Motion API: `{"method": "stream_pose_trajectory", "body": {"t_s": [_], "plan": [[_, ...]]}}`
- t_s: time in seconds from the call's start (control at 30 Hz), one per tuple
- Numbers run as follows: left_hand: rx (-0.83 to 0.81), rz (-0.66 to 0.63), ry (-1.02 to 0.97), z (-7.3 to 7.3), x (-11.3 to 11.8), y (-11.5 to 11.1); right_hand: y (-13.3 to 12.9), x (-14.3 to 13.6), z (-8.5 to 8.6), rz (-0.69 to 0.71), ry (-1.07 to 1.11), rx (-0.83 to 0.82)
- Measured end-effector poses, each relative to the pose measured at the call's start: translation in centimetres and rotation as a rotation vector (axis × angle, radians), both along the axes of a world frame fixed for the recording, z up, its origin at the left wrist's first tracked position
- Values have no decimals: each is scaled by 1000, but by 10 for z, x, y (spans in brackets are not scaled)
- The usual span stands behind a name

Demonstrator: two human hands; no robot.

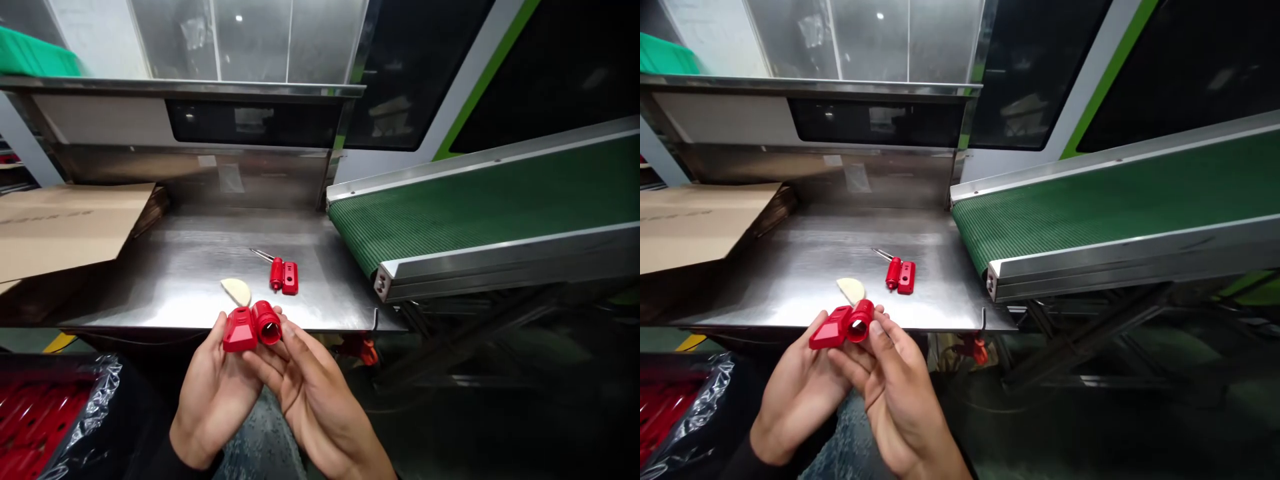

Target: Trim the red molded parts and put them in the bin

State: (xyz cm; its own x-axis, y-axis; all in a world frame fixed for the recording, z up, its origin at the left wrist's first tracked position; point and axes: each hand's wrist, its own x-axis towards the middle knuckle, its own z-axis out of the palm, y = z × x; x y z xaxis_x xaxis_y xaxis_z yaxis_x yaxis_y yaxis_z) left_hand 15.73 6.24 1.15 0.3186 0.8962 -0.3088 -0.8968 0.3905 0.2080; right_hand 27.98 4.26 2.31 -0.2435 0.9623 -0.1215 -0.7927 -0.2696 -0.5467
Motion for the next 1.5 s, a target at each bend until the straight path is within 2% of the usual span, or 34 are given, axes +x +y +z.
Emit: {"method": "stream_pose_trajectory", "body": {"t_s": [0.1,0.3,0.43,0.53,0.67,0.83,0.97,1.07,1.17,1.27,1.4,1.5], "plan": [[-3,3,-18,-1,-6,2,4,-2,-3,8,59,-4],[212,80,114,-1,-9,-1,14,2,-24,16,72,-99],[315,51,169,0,-8,-8,18,5,-35,40,117,-190],[418,73,240,-2,-7,-13,19,3,-33,96,162,-119],[547,103,368,-5,-9,-14,19,-3,-32,83,57,-11],[660,1,475,-16,-22,-12,17,-2,-34,52,-75,45],[675,-79,468,-27,-36,-12,14,0,-29,46,-166,123],[642,-38,401,-33,-41,-13,12,-2,-29,-13,-246,172],[477,37,240,-36,-41,-14,13,-9,-32,-73,-364,202],[307,42,123,-40,-39,-11,13,-16,-33,-109,-469,219],[344,81,132,-49,-32,-3,10,-27,-35,-197,-590,205],[347,68,53,-57,-27,1,5,-42,-44,-239,-613,177]]}}
